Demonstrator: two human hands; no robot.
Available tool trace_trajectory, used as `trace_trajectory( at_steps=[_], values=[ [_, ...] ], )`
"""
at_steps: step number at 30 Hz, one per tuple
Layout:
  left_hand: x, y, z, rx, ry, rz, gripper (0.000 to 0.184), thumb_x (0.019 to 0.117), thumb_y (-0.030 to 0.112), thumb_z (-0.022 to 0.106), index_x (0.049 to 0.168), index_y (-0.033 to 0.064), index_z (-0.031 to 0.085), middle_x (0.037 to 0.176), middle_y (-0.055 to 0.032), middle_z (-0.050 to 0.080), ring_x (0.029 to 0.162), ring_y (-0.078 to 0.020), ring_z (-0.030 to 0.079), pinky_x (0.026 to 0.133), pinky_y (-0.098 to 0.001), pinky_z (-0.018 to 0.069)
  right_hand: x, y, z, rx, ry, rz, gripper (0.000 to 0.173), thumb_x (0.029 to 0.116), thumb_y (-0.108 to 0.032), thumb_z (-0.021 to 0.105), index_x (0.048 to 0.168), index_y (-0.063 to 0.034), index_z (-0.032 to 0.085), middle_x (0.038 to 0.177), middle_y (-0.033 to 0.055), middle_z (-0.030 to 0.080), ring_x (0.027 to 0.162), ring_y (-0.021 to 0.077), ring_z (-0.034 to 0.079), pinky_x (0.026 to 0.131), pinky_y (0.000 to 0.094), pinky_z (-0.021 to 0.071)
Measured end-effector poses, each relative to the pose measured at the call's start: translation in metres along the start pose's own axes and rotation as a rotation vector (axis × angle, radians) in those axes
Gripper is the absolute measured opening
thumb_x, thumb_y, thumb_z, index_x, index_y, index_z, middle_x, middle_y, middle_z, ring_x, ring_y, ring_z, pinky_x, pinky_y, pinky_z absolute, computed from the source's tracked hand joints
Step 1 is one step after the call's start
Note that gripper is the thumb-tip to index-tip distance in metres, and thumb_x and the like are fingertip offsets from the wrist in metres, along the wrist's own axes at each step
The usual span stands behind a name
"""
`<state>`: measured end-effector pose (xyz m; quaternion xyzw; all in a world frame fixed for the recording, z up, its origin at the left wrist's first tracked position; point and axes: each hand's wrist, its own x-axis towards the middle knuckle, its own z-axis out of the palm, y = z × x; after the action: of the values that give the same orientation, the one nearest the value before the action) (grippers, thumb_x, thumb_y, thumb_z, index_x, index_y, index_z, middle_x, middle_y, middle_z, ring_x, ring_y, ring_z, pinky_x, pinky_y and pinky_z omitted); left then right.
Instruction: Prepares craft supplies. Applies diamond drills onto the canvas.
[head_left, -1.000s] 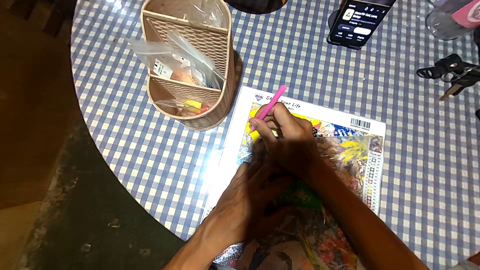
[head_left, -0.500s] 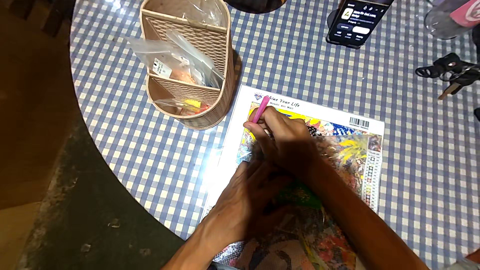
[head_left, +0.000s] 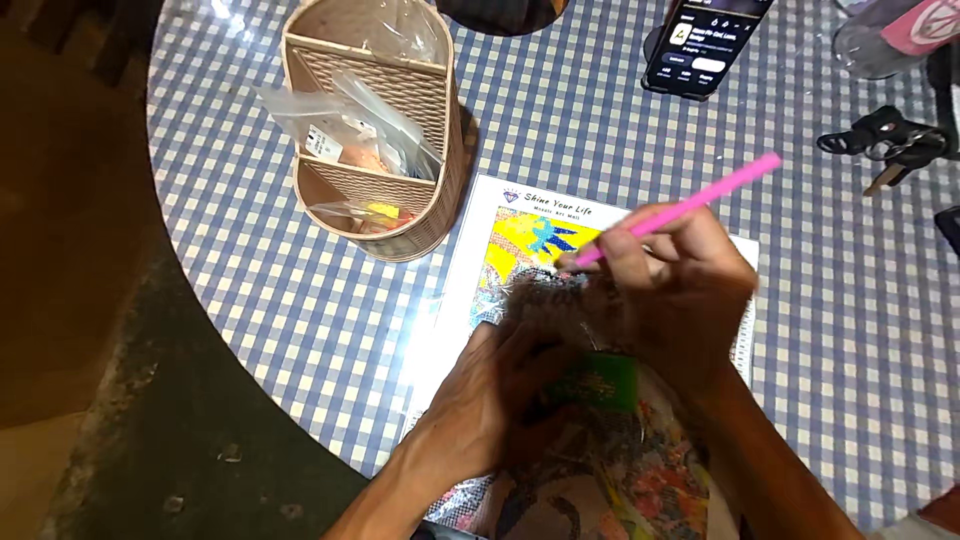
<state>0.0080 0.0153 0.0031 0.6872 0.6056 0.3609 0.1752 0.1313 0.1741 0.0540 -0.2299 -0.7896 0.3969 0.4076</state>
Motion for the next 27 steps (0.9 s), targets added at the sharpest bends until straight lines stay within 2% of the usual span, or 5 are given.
trace_trajectory(
  at_steps=[4, 9, 14, 20, 27],
  values=[
    [-0.001, 0.001, -0.002, 0.020, -0.025, -0.036, 0.046, 0.0927, 0.048, 0.066, 0.130, 0.0226, 0.070, 0.121, -0.0013, 0.068, 0.108, -0.0140, 0.060, 0.090, -0.0351, 0.0453, -0.045, 0.005, -0.026, -0.053, 0.064, -0.012, 0.010, 0.1036, -0.017, 0.062, 0.109, -0.0084, 0.060, 0.090, -0.0041, 0.069, 0.076, 0.0028, 0.067, 0.066, 0.0212, 0.0599],
    [-0.002, -0.002, 0.000, 0.044, -0.020, -0.020, 0.046, 0.0937, 0.050, 0.065, 0.130, 0.0225, 0.070, 0.122, -0.0007, 0.068, 0.103, -0.0126, 0.059, 0.086, -0.0362, 0.0435, -0.090, 0.007, -0.038, -0.095, 0.062, 0.058, 0.016, 0.1026, -0.021, 0.064, 0.109, -0.0071, 0.061, 0.091, -0.0023, 0.072, 0.081, 0.0020, 0.071, 0.068, 0.0188, 0.0607],
    [-0.003, -0.002, 0.000, 0.057, -0.018, -0.052, 0.048, 0.0930, 0.053, 0.066, 0.132, 0.0259, 0.070, 0.123, 0.0024, 0.067, 0.102, -0.0100, 0.058, 0.089, -0.0362, 0.0432, -0.103, 0.007, -0.037, -0.071, 0.046, 0.037, 0.017, 0.1034, -0.022, 0.063, 0.108, -0.0049, 0.062, 0.095, -0.0005, 0.074, 0.088, 0.0030, 0.073, 0.077, 0.0217, 0.0634],
    [-0.004, -0.002, 0.000, 0.068, -0.021, -0.064, 0.050, 0.0919, 0.055, 0.066, 0.132, 0.0264, 0.070, 0.124, 0.0030, 0.066, 0.106, -0.0097, 0.058, 0.091, -0.0368, 0.0427, -0.111, 0.005, -0.031, -0.131, -0.013, -0.056, 0.021, 0.1046, -0.023, 0.062, 0.103, -0.0029, 0.067, 0.092, 0.0056, 0.076, 0.085, 0.0035, 0.072, 0.077, 0.0185, 0.0588],
    [-0.005, -0.002, 0.000, 0.068, -0.013, -0.063, 0.050, 0.0917, 0.055, 0.067, 0.132, 0.0261, 0.070, 0.123, 0.0034, 0.066, 0.103, -0.0084, 0.057, 0.089, -0.0356, 0.0418, -0.111, 0.004, -0.027, -0.151, -0.029, -0.123, 0.020, 0.1048, -0.021, 0.061, 0.101, -0.0028, 0.069, 0.091, 0.0064, 0.075, 0.085, 0.0045, 0.071, 0.074, 0.0184, 0.0564]
  ],
)
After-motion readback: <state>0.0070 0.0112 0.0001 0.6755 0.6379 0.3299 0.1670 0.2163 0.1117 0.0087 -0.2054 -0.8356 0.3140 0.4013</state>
